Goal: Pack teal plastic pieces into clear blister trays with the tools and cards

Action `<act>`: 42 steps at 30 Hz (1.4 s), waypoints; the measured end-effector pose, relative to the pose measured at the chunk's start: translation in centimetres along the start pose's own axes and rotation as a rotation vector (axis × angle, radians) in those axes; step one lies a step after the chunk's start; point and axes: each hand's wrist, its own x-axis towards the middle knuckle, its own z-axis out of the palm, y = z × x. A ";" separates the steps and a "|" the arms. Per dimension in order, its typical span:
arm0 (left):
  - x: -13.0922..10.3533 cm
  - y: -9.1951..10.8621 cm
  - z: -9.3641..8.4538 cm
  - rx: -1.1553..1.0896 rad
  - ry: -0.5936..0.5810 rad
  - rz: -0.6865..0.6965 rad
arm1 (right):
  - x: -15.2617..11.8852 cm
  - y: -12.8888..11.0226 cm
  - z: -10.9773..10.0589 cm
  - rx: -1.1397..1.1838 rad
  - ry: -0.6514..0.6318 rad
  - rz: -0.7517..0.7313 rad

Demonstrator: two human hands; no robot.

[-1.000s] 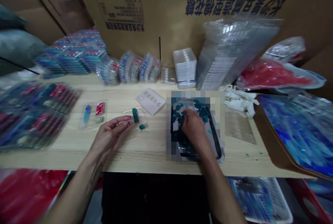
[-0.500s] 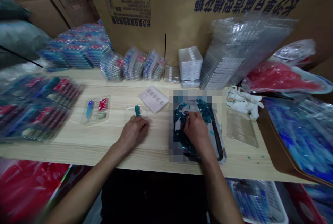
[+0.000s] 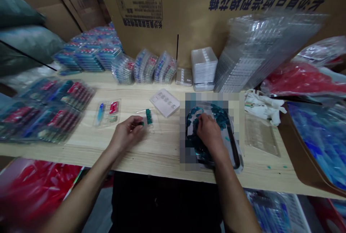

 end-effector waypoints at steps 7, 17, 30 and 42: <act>0.2 -0.1 3.0 0.175 -0.044 0.246 | -0.4 1.0 0.4 0.044 -0.028 -0.031; -0.5 -0.7 4.1 -0.147 0.065 0.136 | -0.4 1.5 0.5 0.257 0.077 0.111; -0.6 -1.4 3.2 0.096 -0.016 0.273 | -1.4 1.6 0.2 0.052 -0.108 -0.116; 1.7 -3.1 -0.1 0.207 -0.134 0.334 | -1.0 2.9 -0.2 0.234 -0.074 -0.066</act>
